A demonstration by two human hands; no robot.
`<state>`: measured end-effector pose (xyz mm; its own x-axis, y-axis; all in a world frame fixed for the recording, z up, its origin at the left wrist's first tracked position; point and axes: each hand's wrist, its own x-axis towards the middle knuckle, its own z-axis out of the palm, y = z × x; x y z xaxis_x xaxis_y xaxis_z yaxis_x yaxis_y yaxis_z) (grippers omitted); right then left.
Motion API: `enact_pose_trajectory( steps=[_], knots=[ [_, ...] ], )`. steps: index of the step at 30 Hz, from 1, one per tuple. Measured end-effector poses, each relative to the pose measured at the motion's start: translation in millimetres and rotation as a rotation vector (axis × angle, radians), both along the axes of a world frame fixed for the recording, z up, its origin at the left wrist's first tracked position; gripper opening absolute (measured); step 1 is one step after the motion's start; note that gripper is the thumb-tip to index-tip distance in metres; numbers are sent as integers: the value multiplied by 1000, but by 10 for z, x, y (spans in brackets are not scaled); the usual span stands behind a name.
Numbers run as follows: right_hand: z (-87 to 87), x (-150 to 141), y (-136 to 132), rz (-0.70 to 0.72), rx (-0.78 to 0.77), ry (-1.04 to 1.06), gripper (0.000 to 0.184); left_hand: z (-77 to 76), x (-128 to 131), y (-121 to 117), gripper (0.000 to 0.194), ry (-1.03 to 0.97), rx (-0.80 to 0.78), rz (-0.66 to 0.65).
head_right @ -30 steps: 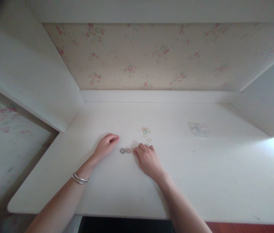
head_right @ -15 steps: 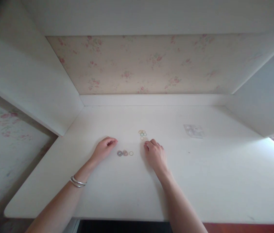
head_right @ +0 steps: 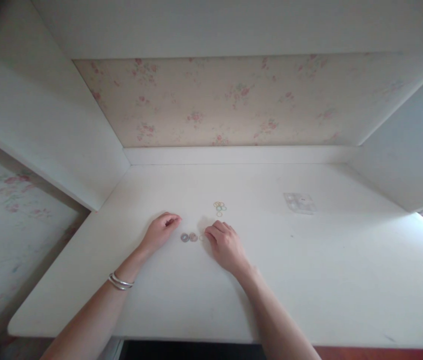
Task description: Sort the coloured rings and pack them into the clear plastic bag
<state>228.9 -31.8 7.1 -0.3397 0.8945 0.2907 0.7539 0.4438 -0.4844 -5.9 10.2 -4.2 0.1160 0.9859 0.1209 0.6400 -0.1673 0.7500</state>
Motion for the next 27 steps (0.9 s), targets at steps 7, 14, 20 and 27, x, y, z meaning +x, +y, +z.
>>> enact_pose_trajectory(
  steps=[7,14,20,27],
  knots=[
    [35,-80,-59,103,-6,-38,23,10,2,-9,27,0,6,-13],
    [32,-6,-14,-22,8,101,25,-1,-12,1,26,-25,3,-8],
    [-49,106,120,-348,25,338,28,79,77,-6,25,-55,7,11],
    [-128,264,255,-536,-74,469,32,384,562,43,24,109,111,-213]
  ],
)
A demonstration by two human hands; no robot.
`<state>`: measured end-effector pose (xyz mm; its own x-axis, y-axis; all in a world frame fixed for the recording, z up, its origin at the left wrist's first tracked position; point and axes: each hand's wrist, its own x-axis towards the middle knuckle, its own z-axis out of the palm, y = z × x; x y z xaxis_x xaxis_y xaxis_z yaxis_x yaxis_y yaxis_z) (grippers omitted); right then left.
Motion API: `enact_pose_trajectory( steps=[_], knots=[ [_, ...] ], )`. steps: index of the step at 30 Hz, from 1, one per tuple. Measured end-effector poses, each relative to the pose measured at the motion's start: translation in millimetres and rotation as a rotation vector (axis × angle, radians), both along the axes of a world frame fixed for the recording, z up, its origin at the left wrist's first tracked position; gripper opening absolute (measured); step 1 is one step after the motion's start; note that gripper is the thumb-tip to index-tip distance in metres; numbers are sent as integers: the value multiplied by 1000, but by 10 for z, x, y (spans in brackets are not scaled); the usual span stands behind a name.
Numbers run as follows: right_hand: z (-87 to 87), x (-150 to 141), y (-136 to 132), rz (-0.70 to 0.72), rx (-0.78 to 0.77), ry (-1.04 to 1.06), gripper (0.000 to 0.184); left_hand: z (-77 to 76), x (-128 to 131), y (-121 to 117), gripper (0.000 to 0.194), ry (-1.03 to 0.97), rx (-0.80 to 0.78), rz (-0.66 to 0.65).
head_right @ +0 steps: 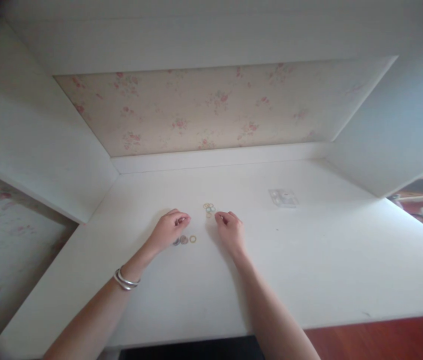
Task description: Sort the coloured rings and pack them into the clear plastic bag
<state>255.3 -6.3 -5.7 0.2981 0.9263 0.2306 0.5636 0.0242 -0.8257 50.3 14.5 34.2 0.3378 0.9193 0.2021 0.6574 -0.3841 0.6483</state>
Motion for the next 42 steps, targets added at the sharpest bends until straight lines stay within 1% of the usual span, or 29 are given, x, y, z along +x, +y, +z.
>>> enact_pose_trajectory(
  steps=[3,6,10,13,17,21,25,29,32,35,39,42],
  knots=[
    [-2,21,9,-4,1,51,33,24,257,61,20,137,-20,-66],
    [-1,20,13,9,3,57,34,-30,455,136,20,209,15,-78],
    [-9,25,27,32,4,54,33,-125,591,230,21,313,61,-120],
    [-17,33,37,39,11,46,32,-171,620,269,20,319,78,-152],
    [-21,36,36,40,3,34,33,-181,580,257,17,282,17,-183],
    [-23,34,32,48,-11,30,35,-114,433,171,16,253,-36,-183],
    [-41,24,44,54,-25,10,33,-12,219,20,18,268,-11,-169],
    [-65,11,54,46,-31,-26,31,47,70,-161,20,377,58,-196],
    [-71,3,49,49,-19,-43,31,40,37,-254,22,433,96,-247],
    [-68,-1,42,46,-11,-45,31,-2,41,-285,23,450,101,-275],
    [-63,0,40,52,-17,-48,32,-39,55,-296,25,463,86,-277],
    [-66,-7,32,71,-24,-86,31,5,43,-320,26,444,69,-236]
  ],
)
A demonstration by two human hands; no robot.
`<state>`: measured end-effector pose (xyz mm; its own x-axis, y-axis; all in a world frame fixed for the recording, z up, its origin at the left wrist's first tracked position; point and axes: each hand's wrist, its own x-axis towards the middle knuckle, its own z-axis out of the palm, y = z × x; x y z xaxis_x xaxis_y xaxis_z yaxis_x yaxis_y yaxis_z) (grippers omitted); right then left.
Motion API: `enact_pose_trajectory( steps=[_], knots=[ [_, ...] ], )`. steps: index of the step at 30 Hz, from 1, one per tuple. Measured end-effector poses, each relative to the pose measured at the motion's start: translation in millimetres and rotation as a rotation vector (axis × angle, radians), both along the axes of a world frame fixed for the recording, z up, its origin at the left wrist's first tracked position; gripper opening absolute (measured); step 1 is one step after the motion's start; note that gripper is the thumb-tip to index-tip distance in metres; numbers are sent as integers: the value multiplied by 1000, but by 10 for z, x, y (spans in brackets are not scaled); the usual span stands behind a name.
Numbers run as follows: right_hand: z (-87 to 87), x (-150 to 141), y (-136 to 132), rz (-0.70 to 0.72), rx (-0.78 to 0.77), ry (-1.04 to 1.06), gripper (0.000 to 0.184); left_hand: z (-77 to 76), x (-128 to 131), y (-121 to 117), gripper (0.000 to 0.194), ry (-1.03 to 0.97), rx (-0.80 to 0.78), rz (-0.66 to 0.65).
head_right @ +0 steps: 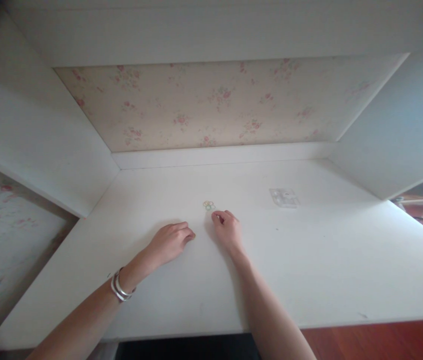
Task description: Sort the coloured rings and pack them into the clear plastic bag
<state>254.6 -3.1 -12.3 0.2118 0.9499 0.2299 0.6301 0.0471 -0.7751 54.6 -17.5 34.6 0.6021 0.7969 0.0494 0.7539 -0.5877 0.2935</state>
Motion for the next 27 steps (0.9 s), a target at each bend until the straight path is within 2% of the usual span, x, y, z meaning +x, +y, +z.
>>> enact_pose_trajectory(
  steps=[5,10,13,19,27],
  knots=[
    [-9,-48,-17,15,-9,-146,30,70,-165,-4,23,-196,5,168],
    [29,-177,96,50,-37,-250,28,-114,-430,52,24,-503,-102,363],
    [73,-285,238,19,-39,-335,27,-227,-516,80,29,-557,-205,447],
    [103,-390,435,-62,-51,-524,29,-259,-536,121,30,-604,-285,481],
    [46,-400,399,-8,-53,-597,28,-297,-541,119,30,-638,-329,460]
  ],
)
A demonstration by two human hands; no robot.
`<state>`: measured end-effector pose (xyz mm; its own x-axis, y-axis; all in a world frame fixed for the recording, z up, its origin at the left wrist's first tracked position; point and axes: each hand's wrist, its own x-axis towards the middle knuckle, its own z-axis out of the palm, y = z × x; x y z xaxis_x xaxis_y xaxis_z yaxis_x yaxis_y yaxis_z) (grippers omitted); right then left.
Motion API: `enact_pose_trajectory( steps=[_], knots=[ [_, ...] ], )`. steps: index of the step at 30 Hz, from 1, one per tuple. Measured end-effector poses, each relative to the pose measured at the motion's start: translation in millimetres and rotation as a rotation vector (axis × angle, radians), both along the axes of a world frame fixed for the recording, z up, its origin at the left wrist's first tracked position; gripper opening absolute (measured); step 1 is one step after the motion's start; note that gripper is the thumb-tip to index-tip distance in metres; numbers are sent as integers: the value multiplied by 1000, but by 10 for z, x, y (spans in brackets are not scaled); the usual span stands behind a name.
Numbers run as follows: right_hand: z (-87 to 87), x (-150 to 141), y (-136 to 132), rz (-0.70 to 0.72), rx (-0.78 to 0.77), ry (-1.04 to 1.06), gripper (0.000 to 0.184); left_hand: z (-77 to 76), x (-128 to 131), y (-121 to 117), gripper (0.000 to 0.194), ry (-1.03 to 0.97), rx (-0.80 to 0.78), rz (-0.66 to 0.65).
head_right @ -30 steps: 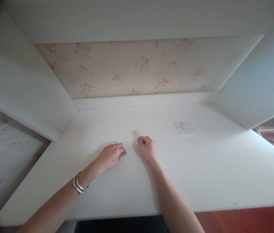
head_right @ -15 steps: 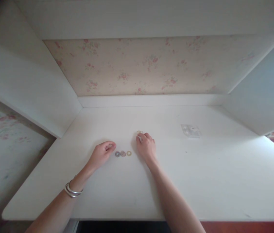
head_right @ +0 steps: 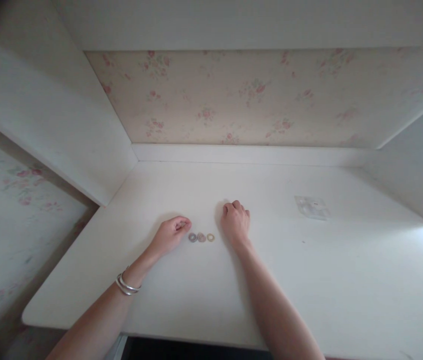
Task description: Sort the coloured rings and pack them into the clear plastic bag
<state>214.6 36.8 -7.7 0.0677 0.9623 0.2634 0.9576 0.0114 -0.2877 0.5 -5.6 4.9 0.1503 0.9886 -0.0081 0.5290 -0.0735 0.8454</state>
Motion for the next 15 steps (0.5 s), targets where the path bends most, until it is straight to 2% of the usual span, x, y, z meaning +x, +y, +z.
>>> enact_pose_trajectory(
  steps=[4,10,15],
  knots=[
    [-14,2,-30,31,65,54,26,-27,-13,15,29,9,5,-15],
    [-1,54,-226,141,204,290,25,-35,-24,27,26,-13,-5,-10],
    [-30,30,-598,319,130,347,26,-43,-26,21,27,16,11,-18]
  ],
)
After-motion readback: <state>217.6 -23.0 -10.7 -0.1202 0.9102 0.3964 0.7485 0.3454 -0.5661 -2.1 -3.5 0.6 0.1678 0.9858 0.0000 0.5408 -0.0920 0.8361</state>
